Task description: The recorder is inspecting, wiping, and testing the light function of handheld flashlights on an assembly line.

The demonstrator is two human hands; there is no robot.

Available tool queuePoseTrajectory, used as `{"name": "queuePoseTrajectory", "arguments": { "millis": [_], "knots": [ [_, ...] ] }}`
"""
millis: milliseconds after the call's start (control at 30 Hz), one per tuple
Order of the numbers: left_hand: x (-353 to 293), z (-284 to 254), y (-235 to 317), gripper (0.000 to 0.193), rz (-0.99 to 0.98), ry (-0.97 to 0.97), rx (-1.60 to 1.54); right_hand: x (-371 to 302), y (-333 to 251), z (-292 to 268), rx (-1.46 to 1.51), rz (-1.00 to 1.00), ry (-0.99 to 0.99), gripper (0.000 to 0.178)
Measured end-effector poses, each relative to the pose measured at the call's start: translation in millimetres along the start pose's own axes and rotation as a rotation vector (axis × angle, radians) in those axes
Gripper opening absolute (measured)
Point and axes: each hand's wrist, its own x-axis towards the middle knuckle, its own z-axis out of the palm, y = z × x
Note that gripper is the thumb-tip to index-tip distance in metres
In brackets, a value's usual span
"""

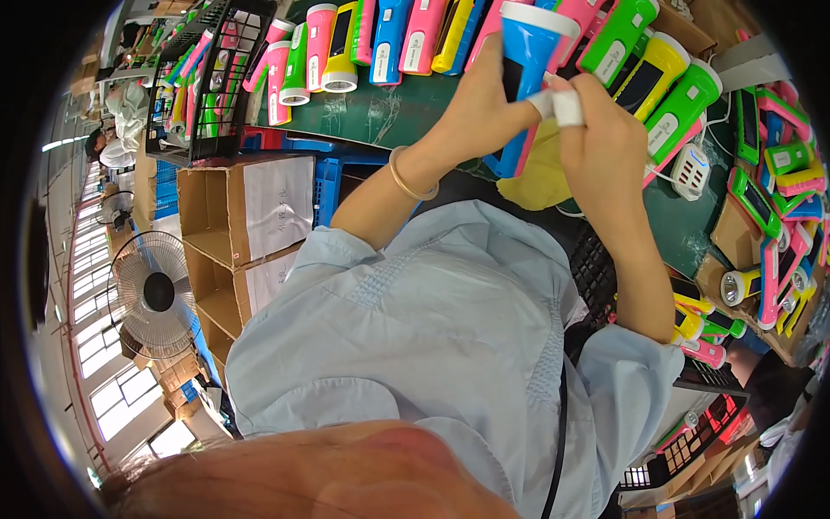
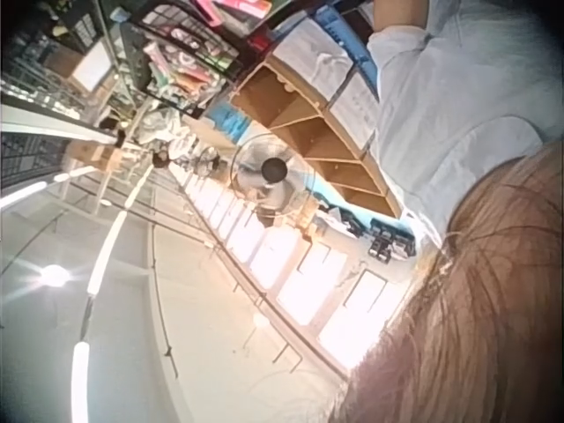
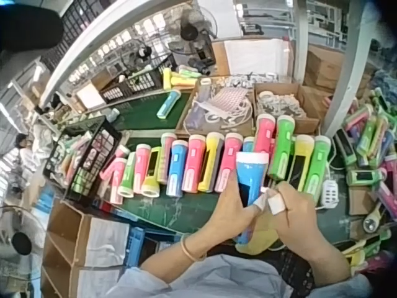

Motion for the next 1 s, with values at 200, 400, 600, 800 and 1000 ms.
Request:
{"name": "queuePoseTrajectory", "arguments": {
  "millis": [200, 400, 600, 800, 1000],
  "knots": [
    [6.1, -7.5, 6.9, 0.045, -0.306, 0.047, -0.907, 3.5, 13.1, -11.8, 0.528, 0.334, -0.176, 0.028],
    [14.7, 16.9, 1.1, 0.034, -0.078, 0.216, -1.027, -2.8, 44.8, 24.2, 0.755, 0.298, -0.317, 0.037],
    [25.9, 27.0, -19.8, 0.038, 0.126, 0.497, -0.56, 2.7, 40.2, 35.3, 0.794, 0.324, -0.26, 0.04],
    [41.2, 4.5, -3.7, 0.046, -0.156, 0.225, -1.384, 10.1, 37.6, 33.7, 0.915, 0.478, -0.401, 0.041],
    [35.6, 7.8, 19.9, 0.052, -0.233, 0.28, -1.458, 1.6, 32.4, 35.7, 0.138, 0.218, 0.08, 0.047]
  ]
}}
